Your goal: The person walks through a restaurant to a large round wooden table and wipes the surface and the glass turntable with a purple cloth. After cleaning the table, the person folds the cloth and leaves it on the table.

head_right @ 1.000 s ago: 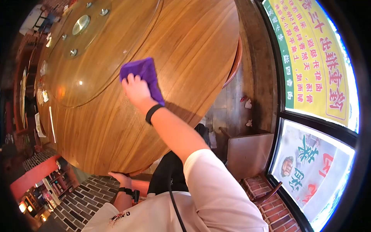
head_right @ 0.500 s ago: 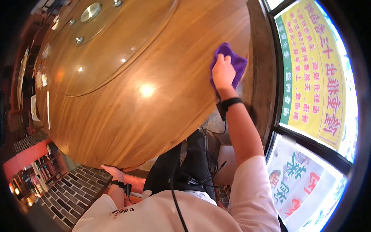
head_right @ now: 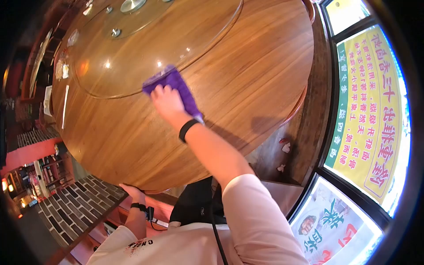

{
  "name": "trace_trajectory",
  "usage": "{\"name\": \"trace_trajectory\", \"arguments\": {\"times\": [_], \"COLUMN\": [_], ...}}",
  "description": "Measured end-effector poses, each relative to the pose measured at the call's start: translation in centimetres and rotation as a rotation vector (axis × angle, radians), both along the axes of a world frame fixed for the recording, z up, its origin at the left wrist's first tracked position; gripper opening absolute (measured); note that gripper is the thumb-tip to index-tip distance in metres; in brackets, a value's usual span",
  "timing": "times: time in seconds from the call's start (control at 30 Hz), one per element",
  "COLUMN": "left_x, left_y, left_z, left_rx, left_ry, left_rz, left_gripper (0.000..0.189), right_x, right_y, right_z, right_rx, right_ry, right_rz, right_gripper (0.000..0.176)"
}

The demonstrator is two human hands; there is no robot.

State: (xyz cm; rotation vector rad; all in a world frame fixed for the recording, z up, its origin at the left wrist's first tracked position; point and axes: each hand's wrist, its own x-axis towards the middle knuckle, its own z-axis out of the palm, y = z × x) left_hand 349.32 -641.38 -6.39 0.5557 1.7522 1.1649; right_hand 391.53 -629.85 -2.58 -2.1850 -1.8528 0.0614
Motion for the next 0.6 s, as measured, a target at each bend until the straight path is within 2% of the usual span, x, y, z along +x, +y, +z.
{"name": "trace_trajectory", "arguments": {"times": [0.1,0.17,0.27,0.33,0.37,0.43,0.53,0.57,0.6], "left_x": [1.9,1.7,-0.2,0.7,1.1,1.2,0.0,-0.5,-0.8], "left_y": [0.8,0.7,0.7,0.8,0.9,1.0,0.8,0.9,0.8], "left_z": [1.1,1.2,0.3,0.3,0.4,0.9,-0.3,-1.0,-1.5], "left_rx": [-0.002,0.001,-0.058,0.001,0.032,-0.048,-0.012,0.029,0.028], "left_ry": [-0.061,-0.063,0.075,-0.005,-0.046,0.048,0.066,0.052,0.077], "left_rz": [0.051,0.054,0.015,0.094,0.132,0.133,0.121,0.110,0.107], "left_gripper": [0.081,0.079,0.076,0.074,0.073,0.072,0.069,0.068,0.068], "right_x": [7.3,13.8,22.5,26.7,26.9,24.2,16.3,15.7,9.2], "right_y": [-0.3,-2.5,-6.6,-9.0,-9.5,-8.2,-5.3,-4.5,-3.4], "right_z": [-1.0,0.1,1.2,0.0,-0.5,0.1,-0.6,0.5,-0.3], "right_rx": [-0.009,-0.021,-0.127,-0.125,-0.088,-0.149,-0.156,-0.170,-0.088], "right_ry": [-0.147,-0.116,-0.041,-0.021,-0.039,-0.071,-0.202,-0.117,-0.135], "right_rz": [-0.201,-0.416,-0.729,-0.820,-0.830,-0.797,-0.511,-0.483,-0.270], "right_gripper": [0.025,0.023,0.024,0.029,0.029,0.029,0.034,0.036,0.035]}}
